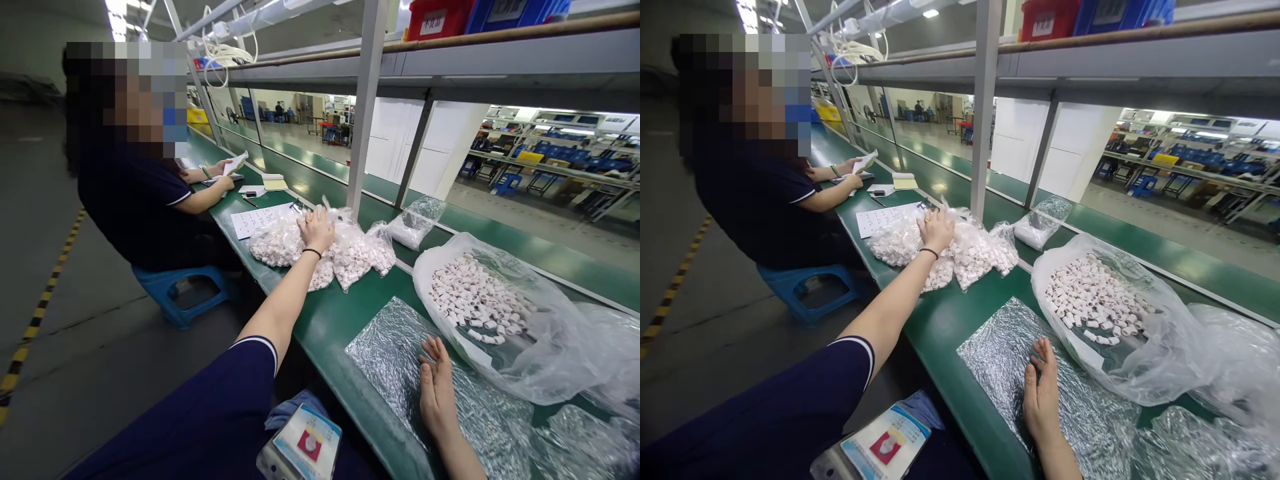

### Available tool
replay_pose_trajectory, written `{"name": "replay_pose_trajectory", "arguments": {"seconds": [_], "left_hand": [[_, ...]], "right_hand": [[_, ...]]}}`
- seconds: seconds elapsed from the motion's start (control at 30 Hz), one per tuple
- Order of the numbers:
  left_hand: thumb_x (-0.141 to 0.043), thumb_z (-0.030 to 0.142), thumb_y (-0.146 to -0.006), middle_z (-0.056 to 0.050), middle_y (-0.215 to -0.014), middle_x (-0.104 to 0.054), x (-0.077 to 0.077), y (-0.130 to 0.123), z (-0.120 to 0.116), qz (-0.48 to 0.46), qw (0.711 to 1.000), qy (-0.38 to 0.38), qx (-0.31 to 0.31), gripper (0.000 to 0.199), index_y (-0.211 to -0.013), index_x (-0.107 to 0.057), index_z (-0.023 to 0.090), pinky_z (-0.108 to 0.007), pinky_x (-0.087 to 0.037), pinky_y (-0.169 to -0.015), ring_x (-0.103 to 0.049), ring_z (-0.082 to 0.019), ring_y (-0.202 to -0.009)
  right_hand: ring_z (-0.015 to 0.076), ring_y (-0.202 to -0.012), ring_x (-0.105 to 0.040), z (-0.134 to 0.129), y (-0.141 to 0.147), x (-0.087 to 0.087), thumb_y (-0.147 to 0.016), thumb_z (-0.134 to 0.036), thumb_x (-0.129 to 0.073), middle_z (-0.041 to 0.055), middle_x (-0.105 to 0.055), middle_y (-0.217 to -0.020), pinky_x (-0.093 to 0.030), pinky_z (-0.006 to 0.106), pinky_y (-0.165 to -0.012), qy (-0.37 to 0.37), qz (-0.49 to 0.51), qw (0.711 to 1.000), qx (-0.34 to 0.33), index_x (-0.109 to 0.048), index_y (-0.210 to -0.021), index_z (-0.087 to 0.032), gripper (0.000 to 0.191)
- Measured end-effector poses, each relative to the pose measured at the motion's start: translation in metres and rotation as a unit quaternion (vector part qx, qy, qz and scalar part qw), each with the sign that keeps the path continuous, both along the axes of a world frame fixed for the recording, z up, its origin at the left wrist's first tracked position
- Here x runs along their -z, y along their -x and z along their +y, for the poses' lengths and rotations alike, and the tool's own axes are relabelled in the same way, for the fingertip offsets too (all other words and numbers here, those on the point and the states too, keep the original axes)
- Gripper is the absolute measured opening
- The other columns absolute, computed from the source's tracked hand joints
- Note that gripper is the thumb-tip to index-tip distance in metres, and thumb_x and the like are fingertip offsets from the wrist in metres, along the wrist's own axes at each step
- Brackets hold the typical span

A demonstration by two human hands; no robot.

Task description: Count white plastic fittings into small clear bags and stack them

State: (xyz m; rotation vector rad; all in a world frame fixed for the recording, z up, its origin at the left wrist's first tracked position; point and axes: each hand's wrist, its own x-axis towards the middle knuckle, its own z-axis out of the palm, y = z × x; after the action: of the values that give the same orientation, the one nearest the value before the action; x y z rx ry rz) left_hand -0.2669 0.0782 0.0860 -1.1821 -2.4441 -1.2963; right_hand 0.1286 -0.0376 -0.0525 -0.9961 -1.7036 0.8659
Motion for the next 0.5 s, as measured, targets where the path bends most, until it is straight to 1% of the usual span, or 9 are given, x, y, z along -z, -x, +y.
{"name": "replay_pose_trajectory", "arguments": {"seconds": [0.07,0.1,0.2,0.33,0.5], "left_hand": [[-0.052,0.030,-0.091,-0.014,-0.154,-0.047,0.011,0.007,0.007,0.019,0.998,0.065,0.003,0.051,-0.140,-0.054,0.018,-0.059,-0.002,-0.123,-0.030,-0.034,-0.147],[-0.052,0.031,-0.090,-0.015,-0.153,-0.048,0.016,0.010,0.010,0.030,0.996,0.089,0.001,0.050,-0.138,-0.055,0.017,-0.060,-0.003,-0.122,-0.031,-0.035,-0.146],[-0.046,0.035,-0.092,-0.016,-0.155,-0.044,0.025,0.014,0.015,0.060,0.989,0.134,-0.007,0.053,-0.141,-0.052,0.016,-0.060,-0.006,-0.122,-0.026,-0.035,-0.147],[-0.043,0.040,-0.094,-0.017,-0.158,-0.038,0.028,0.016,0.018,0.079,0.983,0.166,-0.020,0.058,-0.146,-0.045,0.015,-0.061,-0.007,-0.121,-0.023,-0.036,-0.148],[-0.045,0.040,-0.095,-0.022,-0.163,-0.026,0.029,0.020,0.022,0.078,0.978,0.192,-0.031,0.065,-0.152,-0.036,0.009,-0.060,-0.008,-0.121,-0.019,-0.039,-0.151]], "right_hand": [[0.0338,-0.136,-0.048,0.000,0.000,0.000,-0.102,-0.049,-0.041,0.0184,-0.040,-0.153,-0.047,0.058,-0.103,0.006,-0.001,1.000,-0.003,-0.025,-0.156,-0.025,0.062],[0.0336,-0.135,-0.048,0.001,0.000,0.000,-0.102,-0.049,-0.040,0.0185,-0.041,-0.153,-0.047,0.058,-0.103,0.009,-0.001,1.000,-0.005,-0.024,-0.156,-0.025,0.062],[0.0328,-0.134,-0.049,0.002,0.000,0.002,-0.102,-0.049,-0.040,0.0181,-0.042,-0.152,-0.048,0.056,-0.102,0.010,-0.003,1.000,-0.008,-0.025,-0.156,-0.025,0.061],[0.0323,-0.131,-0.052,0.003,0.000,0.004,-0.102,-0.048,-0.041,0.0179,-0.044,-0.150,-0.050,0.054,-0.099,0.005,-0.008,1.000,-0.011,-0.027,-0.156,-0.025,0.060],[0.0318,-0.131,-0.052,0.003,-0.002,0.008,-0.102,-0.048,-0.041,0.0179,-0.043,-0.151,-0.050,0.054,-0.101,0.013,-0.011,1.000,-0.021,-0.026,-0.156,-0.025,0.060]]}}
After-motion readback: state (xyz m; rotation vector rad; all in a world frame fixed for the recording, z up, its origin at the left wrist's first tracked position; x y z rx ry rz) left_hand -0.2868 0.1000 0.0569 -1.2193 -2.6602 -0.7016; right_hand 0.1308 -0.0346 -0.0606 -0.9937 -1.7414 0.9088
